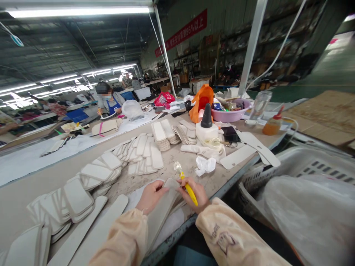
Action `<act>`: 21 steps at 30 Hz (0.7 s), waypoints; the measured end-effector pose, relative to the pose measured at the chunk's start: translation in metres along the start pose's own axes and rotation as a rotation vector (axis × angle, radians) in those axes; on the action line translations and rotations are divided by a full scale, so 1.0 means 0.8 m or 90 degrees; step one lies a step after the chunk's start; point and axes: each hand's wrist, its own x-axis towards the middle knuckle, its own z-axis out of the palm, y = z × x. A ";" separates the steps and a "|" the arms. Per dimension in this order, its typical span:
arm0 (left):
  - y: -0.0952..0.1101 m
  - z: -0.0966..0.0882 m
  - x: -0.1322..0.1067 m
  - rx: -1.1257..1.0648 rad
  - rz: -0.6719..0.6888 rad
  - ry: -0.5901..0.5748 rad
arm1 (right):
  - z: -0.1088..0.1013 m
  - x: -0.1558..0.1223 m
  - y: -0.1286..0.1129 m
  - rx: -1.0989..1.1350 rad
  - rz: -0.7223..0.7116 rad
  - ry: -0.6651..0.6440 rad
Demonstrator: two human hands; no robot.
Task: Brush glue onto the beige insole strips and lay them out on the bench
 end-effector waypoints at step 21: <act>0.079 -0.069 -0.076 -0.557 0.043 0.247 | -0.081 0.015 -0.048 -0.212 -0.176 0.139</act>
